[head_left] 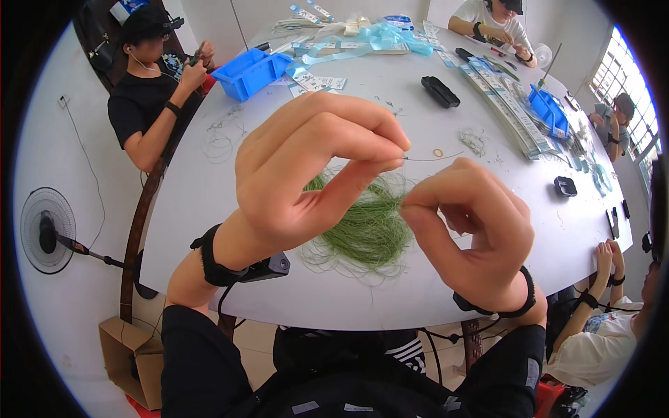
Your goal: Assembling fishing tackle by threading beads and synthetic hair onto a line at a workbench.
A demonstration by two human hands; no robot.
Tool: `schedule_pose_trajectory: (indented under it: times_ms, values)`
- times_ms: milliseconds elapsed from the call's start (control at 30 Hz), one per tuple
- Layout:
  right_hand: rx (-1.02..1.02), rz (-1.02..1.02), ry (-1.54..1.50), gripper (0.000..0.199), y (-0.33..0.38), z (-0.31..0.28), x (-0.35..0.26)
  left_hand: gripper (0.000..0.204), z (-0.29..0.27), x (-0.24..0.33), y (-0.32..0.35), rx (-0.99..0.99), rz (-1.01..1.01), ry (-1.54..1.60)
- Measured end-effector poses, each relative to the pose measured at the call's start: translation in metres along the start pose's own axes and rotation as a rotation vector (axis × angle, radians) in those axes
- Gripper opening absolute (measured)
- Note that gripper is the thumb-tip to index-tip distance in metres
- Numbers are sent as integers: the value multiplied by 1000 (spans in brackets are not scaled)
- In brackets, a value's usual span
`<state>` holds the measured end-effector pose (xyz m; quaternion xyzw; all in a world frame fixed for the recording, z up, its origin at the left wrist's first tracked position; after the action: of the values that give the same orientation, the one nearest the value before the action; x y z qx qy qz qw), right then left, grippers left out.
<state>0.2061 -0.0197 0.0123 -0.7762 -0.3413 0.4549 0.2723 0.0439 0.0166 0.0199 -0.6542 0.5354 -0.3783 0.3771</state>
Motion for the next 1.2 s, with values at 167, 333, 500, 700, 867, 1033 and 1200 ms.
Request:
schedule_pose_trajectory:
  times_ms: [167, 333, 500, 700, 867, 1033, 1200]
  values:
    - [17, -29, 25, 15, 1, 2, -1, 14, -1, 2, 0, 13, 7, 10]
    - [60, 85, 69, 15, -4, -1, 6, 12, -3, 5, -3, -8, 59, -30]
    - [95, 140, -29, 11, -2, -15, 12, 14, -3, 7, -4, -8, 57, -37]
    - [98, 52, -11, 8, -3, -25, 0, 18, -3, 9, -6, -31, 74, -60]
    - [145, 145, -28, 9, -3, -22, 5, 17, -3, 12, -7, -66, 67, -97]
    - [74, -99, 50, 10, -2, -24, -6, 14, -2, 7, -3, 0, -16, -16]
    - [171, 71, 75, 10, -2, -21, 4, 13, -3, 9, -4, -3, -11, 60]
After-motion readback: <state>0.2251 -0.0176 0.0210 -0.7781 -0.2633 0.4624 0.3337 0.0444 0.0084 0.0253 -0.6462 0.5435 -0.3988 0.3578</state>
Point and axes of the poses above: each hand's wrist, its own y-axis away from the middle knuckle, its own z-axis out of the palm, x = y × z, the point moved 3 cm from there along -y, towards the middle knuckle, and after that the axes turned 3 degrees about z, right-handed, at the moved point
